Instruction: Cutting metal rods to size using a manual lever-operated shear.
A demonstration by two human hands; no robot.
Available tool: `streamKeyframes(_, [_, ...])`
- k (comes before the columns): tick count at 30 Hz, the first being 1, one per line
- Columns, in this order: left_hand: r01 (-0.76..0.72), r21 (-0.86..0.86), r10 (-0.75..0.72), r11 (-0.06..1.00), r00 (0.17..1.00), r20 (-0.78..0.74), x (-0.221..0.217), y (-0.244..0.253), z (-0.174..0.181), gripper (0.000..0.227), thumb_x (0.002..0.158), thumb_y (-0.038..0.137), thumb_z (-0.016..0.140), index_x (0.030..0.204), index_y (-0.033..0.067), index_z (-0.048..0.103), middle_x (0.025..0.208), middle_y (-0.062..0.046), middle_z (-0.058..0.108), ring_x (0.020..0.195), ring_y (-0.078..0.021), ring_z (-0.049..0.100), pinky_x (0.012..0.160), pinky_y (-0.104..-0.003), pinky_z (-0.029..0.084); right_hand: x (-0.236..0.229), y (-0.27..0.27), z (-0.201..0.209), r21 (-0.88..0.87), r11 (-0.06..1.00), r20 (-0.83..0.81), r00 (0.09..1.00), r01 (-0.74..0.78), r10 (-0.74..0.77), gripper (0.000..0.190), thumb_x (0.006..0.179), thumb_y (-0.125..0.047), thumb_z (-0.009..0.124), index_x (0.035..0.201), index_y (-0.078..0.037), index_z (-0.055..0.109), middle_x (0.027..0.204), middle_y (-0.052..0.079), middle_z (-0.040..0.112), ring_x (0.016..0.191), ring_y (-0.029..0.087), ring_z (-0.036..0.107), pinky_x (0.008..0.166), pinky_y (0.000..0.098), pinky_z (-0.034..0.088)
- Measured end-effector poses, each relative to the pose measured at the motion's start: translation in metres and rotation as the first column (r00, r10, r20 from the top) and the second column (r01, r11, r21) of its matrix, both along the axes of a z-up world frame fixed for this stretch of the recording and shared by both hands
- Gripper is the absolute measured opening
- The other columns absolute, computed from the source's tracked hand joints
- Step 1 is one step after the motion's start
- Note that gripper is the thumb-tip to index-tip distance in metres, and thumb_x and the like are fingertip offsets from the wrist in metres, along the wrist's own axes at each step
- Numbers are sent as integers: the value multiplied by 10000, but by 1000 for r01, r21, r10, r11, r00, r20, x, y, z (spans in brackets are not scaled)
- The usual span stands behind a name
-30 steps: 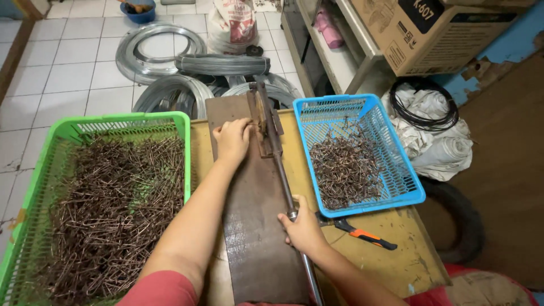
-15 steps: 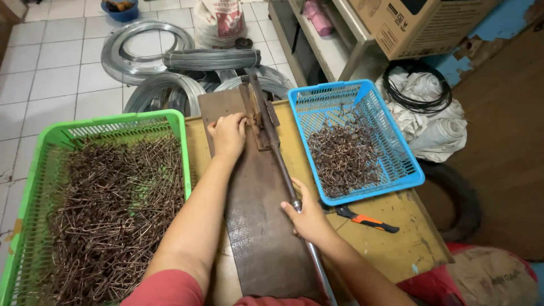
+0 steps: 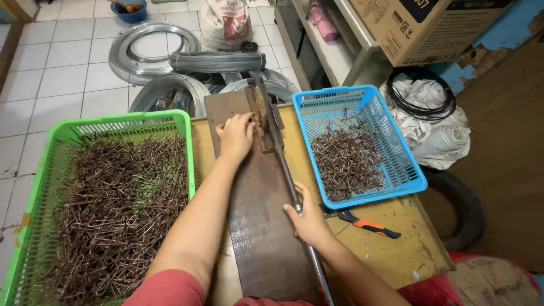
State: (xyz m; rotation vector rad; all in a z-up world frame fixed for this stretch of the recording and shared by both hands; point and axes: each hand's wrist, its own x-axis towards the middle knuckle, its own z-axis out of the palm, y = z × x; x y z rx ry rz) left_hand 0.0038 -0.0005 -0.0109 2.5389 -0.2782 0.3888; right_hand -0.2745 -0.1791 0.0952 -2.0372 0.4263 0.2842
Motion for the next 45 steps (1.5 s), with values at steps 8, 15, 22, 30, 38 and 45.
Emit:
streamKeyframes(8, [-11, 39, 10, 999, 1000, 24, 4, 1, -7, 223, 1114, 403, 598, 1308, 419, 707, 1140, 100, 691, 1172, -169, 651, 1151, -595, 360, 1, -8, -21, 123, 992, -12, 1000, 28, -27, 741, 997, -181, 723, 1648, -256, 375, 824, 214, 748, 418, 255, 688, 358, 289, 575])
streamKeyframes(15, [-22, 6, 22, 1000, 999, -31, 5, 2, -12, 149, 1103, 400, 609, 1192, 450, 718, 1057, 130, 702, 1135, -154, 673, 1139, -592, 374, 3, -21, 23, 400, 915, 50, 998, -50, 33, 856, 1015, -40, 607, 1715, -170, 131, 761, 164, 643, 396, 233, 645, 309, 325, 571])
streamKeyframes(22, [78, -56, -85, 995, 987, -133, 8, 4, -6, 154, 1112, 353, 602, 1163, 429, 726, 1106, 133, 719, 1175, -160, 692, 1066, -528, 447, 23, -27, 85, 484, 867, 125, 990, -119, 66, 878, 992, -30, 637, 1706, -162, 143, 752, 167, 625, 380, 241, 642, 295, 358, 574])
streamKeyframes(30, [172, -41, -176, 984, 936, -305, -6, 18, 28, 122, 1063, 347, 683, 1141, 383, 769, 1215, 82, 769, 1241, -237, 708, 1058, -585, 467, 25, -31, 70, 479, 869, 108, 991, -122, 79, 902, 963, 11, 667, 1695, -135, 160, 731, 181, 628, 374, 267, 662, 274, 391, 574])
streamKeyframes(38, [153, -406, -302, 901, 894, -332, 13, 25, 4, 125, 992, 237, 718, 1078, 187, 794, 1028, -126, 796, 1076, -343, 759, 933, -491, 556, 14, -28, 46, 432, 897, 46, 995, -97, 86, 937, 972, 24, 671, 1709, -134, 114, 765, 170, 633, 385, 246, 657, 306, 356, 588])
streamKeyframes(45, [142, -539, -331, 830, 904, -272, 7, 26, 20, 120, 980, 235, 715, 1040, 171, 797, 969, -117, 781, 994, -276, 745, 906, -410, 566, 3, -24, -10, 367, 930, 9, 1000, -23, 21, 911, 976, 5, 684, 1715, -172, 181, 750, 179, 628, 372, 249, 642, 292, 324, 564])
